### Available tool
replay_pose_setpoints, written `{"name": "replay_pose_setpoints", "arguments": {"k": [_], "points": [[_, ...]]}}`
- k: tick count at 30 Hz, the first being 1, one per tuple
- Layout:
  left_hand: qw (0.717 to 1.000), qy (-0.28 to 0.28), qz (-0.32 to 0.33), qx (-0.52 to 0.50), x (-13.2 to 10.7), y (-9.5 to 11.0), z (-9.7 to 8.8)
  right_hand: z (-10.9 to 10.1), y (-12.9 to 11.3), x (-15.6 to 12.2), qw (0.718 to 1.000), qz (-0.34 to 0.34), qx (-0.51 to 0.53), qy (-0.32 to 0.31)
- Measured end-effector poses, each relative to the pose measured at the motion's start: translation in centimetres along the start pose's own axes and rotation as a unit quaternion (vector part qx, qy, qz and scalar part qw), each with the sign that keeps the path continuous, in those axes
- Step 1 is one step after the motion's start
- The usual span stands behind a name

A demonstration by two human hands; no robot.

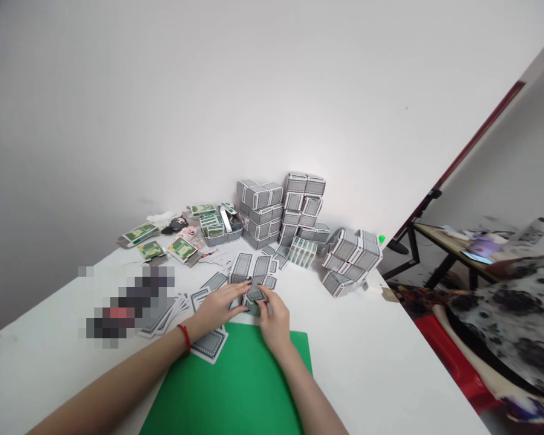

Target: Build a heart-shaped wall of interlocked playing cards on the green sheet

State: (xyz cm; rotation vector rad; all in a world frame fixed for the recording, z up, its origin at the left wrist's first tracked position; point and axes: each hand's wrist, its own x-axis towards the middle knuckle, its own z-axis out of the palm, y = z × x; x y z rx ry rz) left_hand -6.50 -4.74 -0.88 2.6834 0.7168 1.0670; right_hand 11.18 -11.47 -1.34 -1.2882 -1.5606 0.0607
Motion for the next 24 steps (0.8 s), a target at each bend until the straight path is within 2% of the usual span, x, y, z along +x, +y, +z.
{"name": "replay_pose_setpoints", "arguments": {"k": [5,13,19,24], "points": [[0.999,-0.008,-0.032,-0.02,-0.2,0.3,0.0,-0.1,-0.3,0.3,1.0,-0.006,-0.014,0.002],[0.998,-0.059,0.005,0.016,-0.2,0.2,-0.4,-0.4,-0.6,0.8,0.999,-0.023,-0.029,-0.013],[0.999,-0.026,0.021,0.036,-0.3,0.1,-0.5,-0.4,-0.5,0.9,0.997,-0.047,-0.054,-0.032],[0.991,0.084,0.088,0.057,-0.4,0.0,-0.7,-0.7,-0.6,1.2,0.995,-0.059,-0.069,-0.044]]}}
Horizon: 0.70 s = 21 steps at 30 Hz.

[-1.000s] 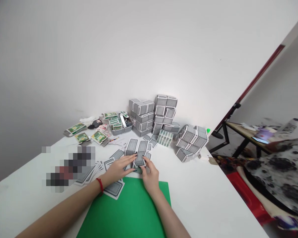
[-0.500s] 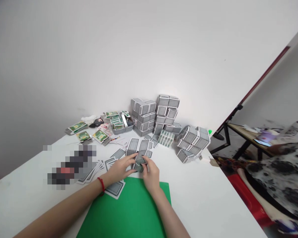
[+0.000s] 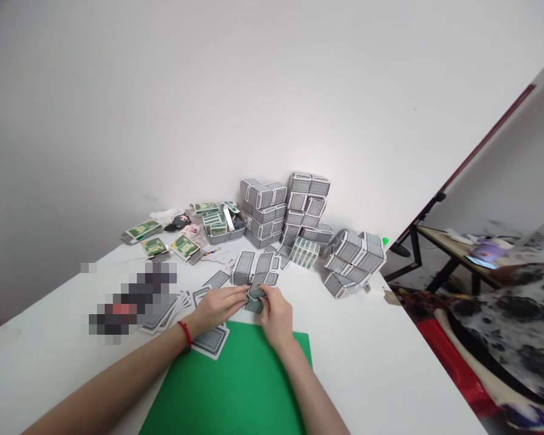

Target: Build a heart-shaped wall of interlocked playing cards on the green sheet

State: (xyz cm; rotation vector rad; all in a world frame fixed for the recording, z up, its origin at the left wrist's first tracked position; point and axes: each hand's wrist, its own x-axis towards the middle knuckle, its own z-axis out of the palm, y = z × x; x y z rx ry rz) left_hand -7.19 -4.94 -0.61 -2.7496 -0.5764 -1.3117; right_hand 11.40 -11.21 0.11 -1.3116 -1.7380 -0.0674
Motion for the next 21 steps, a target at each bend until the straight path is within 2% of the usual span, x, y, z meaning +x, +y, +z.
{"name": "replay_pose_setpoints", "arguments": {"k": [3,7,14,21], "points": [[0.998,0.043,0.039,0.008,-0.01,0.05,-0.14,-0.21,-0.08,0.23,1.0,0.004,-0.004,-0.005],[0.996,0.061,0.057,0.014,-0.03,0.11,-0.09,-0.35,-0.02,0.43,1.0,0.003,-0.004,-0.003],[0.998,0.056,0.027,-0.013,0.21,0.08,-0.01,-0.28,0.17,0.4,1.0,-0.019,-0.001,0.018],[0.998,0.025,-0.022,-0.044,0.46,0.23,-0.19,-0.33,0.02,0.86,0.998,-0.048,-0.04,-0.009]]}}
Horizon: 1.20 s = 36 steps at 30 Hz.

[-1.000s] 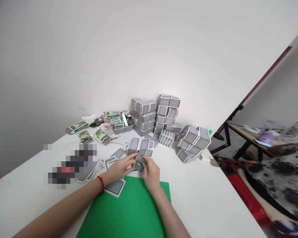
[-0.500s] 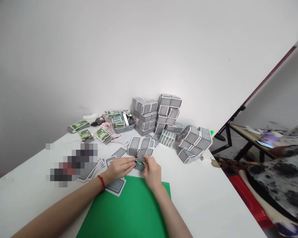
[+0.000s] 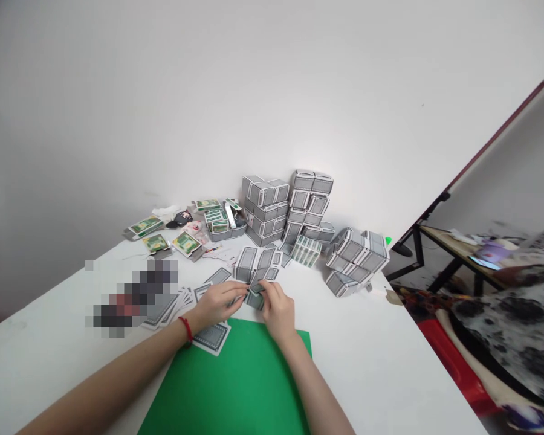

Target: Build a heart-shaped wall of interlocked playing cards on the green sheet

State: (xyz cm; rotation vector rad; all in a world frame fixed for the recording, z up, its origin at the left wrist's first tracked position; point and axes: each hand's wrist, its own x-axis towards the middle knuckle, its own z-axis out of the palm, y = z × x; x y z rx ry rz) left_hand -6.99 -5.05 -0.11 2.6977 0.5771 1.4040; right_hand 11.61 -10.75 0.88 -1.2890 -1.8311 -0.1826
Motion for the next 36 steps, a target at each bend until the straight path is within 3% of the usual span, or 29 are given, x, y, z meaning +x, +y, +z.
{"name": "replay_pose_setpoints", "arguments": {"k": [8,19,25,36], "points": [[1.0,-0.015,-0.013,-0.007,-0.16,-0.39,0.22,-0.44,-0.4,0.66,0.998,-0.004,-0.03,-0.053],[1.0,-0.017,-0.011,-0.01,-0.09,-0.39,0.12,-0.2,0.01,0.74,0.994,-0.032,-0.084,-0.056],[1.0,-0.015,-0.01,-0.004,-0.1,-0.32,0.17,-0.39,0.08,0.7,0.997,-0.005,-0.026,-0.067],[1.0,-0.016,-0.005,0.025,-0.22,-0.37,0.57,-0.59,-0.65,1.07,0.997,0.056,0.042,-0.014]]}}
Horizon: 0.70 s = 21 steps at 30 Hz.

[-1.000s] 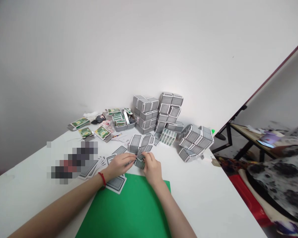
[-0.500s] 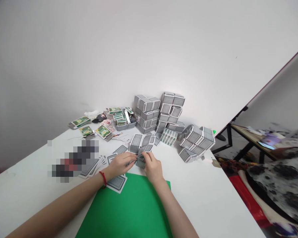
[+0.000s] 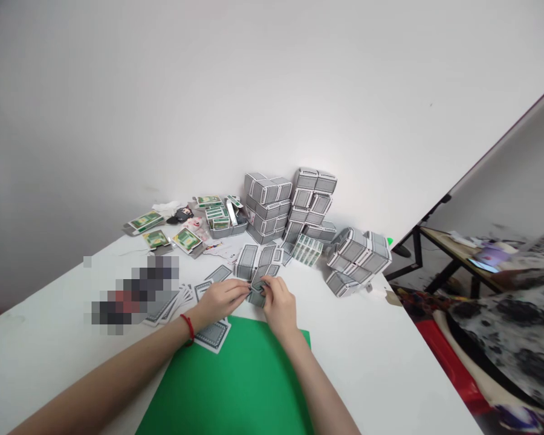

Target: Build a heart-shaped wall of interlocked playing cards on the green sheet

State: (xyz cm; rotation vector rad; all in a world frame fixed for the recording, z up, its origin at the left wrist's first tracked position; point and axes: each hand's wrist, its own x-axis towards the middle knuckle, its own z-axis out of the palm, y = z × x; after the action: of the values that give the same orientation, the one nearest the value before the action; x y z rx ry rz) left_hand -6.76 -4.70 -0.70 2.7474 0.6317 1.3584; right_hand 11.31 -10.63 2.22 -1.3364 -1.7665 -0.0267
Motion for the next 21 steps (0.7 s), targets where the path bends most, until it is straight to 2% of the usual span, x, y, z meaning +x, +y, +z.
{"name": "replay_pose_setpoints", "arguments": {"k": [21], "points": [[0.999,0.0,0.029,0.014,0.11,-0.07,-0.1,0.1,-0.28,0.48,0.999,0.013,0.02,0.027]]}}
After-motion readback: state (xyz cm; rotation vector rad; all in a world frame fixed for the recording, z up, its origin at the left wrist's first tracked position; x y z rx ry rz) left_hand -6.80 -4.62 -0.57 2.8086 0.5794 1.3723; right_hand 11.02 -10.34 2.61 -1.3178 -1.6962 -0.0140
